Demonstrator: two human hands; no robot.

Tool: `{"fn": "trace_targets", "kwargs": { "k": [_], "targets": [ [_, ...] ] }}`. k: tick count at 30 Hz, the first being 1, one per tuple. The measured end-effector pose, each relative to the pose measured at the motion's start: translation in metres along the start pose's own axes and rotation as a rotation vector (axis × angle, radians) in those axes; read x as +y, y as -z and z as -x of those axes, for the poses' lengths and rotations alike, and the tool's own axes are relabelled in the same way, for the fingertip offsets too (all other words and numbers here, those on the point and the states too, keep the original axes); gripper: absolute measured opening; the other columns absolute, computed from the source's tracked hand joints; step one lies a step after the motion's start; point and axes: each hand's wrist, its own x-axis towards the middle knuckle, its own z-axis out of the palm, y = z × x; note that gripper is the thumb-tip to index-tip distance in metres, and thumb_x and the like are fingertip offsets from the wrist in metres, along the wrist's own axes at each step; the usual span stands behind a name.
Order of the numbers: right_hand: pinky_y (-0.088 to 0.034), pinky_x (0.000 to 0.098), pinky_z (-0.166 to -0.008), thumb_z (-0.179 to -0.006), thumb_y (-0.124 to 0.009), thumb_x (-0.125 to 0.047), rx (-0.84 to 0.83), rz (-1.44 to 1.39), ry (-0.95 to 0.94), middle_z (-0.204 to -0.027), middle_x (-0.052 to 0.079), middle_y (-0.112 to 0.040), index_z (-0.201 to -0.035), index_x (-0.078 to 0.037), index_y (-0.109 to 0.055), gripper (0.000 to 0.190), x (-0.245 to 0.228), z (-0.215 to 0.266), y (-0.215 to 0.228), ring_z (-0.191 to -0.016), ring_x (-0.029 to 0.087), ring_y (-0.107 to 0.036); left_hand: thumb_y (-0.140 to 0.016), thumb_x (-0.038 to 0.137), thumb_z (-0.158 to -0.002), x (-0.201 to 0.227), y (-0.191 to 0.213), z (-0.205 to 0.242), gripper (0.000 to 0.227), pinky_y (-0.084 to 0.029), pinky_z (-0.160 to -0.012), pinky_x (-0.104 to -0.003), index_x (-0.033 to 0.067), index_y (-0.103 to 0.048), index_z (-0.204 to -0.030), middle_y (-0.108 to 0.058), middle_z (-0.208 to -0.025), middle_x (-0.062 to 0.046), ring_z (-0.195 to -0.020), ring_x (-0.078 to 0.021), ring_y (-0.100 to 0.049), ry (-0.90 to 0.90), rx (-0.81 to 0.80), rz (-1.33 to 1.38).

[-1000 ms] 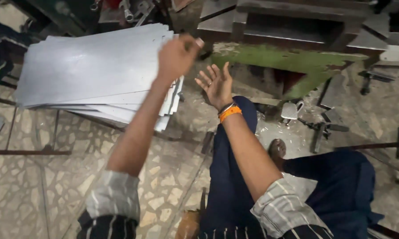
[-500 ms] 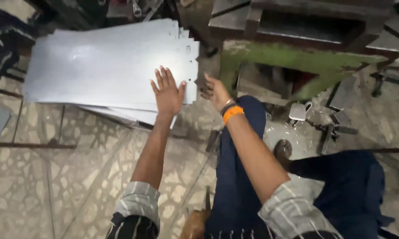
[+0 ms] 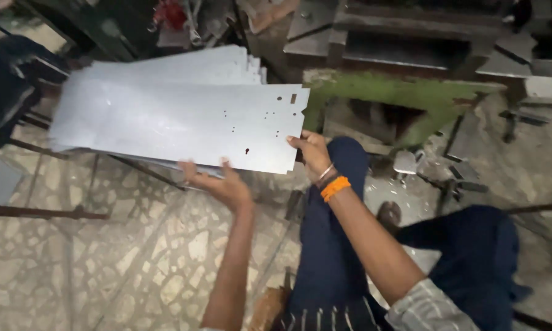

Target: Operating a manual press machine to stamp or punch holes into metal sheets.

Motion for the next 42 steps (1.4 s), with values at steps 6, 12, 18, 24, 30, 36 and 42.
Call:
{"fn": "trace_targets", "kwargs": {
  "k": [6, 12, 18, 24, 30, 36, 42],
  "targets": [
    [-0.059, 0.0318, -0.062, -0.084, -0.073, -0.007, 0.074, -0.009, 0.097, -0.087, 0.012, -0.07, -0.116, 0.006, -0.069, 0.035, -0.104, 0.141, -0.002, -0.072, 0.019, -0.069, -0.082, 0.036, -0.089, -0.134, 0.031, -0.027, 0.059, -0.051, -0.106, -0.04, 0.0141, -0.047, -0.131, -0.057, -0.129, -0.005, -0.124, -0.0243, -0.06, 1.022, -0.193, 1.156],
    [-0.059, 0.0383, -0.064, -0.076, -0.078, -0.004, 0.017, 0.086, 0.153, -0.086, 0.02, -0.073, -0.129, 0.008, -0.064, 0.056, -0.118, 0.184, 0.073, -0.073, 0.025, -0.073, -0.071, 0.001, -0.086, -0.01, 0.039, 0.0, 0.055, -0.05, -0.106, -0.029, 0.0222, -0.058, -0.135, -0.066, -0.129, 0.0, -0.119, -0.0158, -0.065, 0.805, -0.447, 0.926],
    [-0.048, 0.0327, -0.05, -0.097, -0.054, -0.068, 0.45, -0.2, 0.007, -0.072, 0.012, -0.071, -0.09, -0.005, -0.071, 0.066, -0.126, 0.252, 0.161, -0.054, 0.022, -0.062, -0.07, -0.007, -0.071, 0.05, 0.075, 0.019, 0.027, -0.056, -0.075, -0.03, 0.0142, -0.054, -0.065, -0.067, -0.074, -0.006, -0.071, -0.0236, -0.07, 0.757, -0.604, 0.946],
    [-0.059, 0.0352, -0.065, -0.096, -0.04, -0.058, -0.133, 0.131, 0.025, -0.113, 0.024, -0.072, -0.141, 0.003, -0.053, 0.077, -0.133, 0.238, 0.192, -0.09, 0.029, -0.073, -0.069, 0.005, -0.061, -0.006, 0.044, 0.011, 0.047, -0.054, -0.081, -0.034, 0.0069, -0.068, -0.109, -0.067, -0.087, -0.007, -0.08, -0.0198, -0.069, 0.601, -0.909, 0.86],
    [-0.048, 0.0286, -0.045, -0.089, -0.073, -0.018, 0.217, 0.039, 0.128, -0.07, 0.011, -0.068, -0.101, 0.002, -0.067, 0.023, -0.136, 0.246, 0.178, -0.051, 0.02, -0.062, -0.073, 0.001, -0.062, 0.05, 0.01, 0.055, 0.053, -0.058, -0.06, -0.036, -0.0007, -0.067, -0.115, -0.069, -0.08, -0.013, -0.066, -0.0253, -0.073, 0.651, -1.155, 0.893],
    [-0.043, 0.0267, -0.045, -0.083, -0.081, -0.008, 0.333, 0.046, 0.325, -0.057, 0.009, -0.06, -0.062, -0.001, -0.06, 0.031, -0.171, 0.254, 0.174, -0.044, 0.018, -0.056, -0.073, -0.001, -0.064, 0.041, -0.035, 0.089, 0.06, -0.06, -0.059, -0.036, -0.0034, -0.065, -0.123, -0.07, -0.08, -0.012, -0.064, -0.0253, -0.073, 0.675, -1.254, 0.964],
    [-0.046, 0.0247, -0.045, -0.084, -0.081, -0.013, 0.346, 0.125, 0.322, -0.06, 0.007, -0.063, -0.066, -0.004, -0.063, 0.027, -0.186, 0.265, 0.156, -0.047, 0.013, -0.059, -0.073, -0.002, -0.061, 0.046, -0.034, 0.089, 0.065, -0.06, -0.058, -0.036, -0.003, -0.065, -0.126, -0.069, -0.078, -0.013, -0.062, -0.0246, -0.073, 0.714, -1.238, 0.952]
  ]
}}
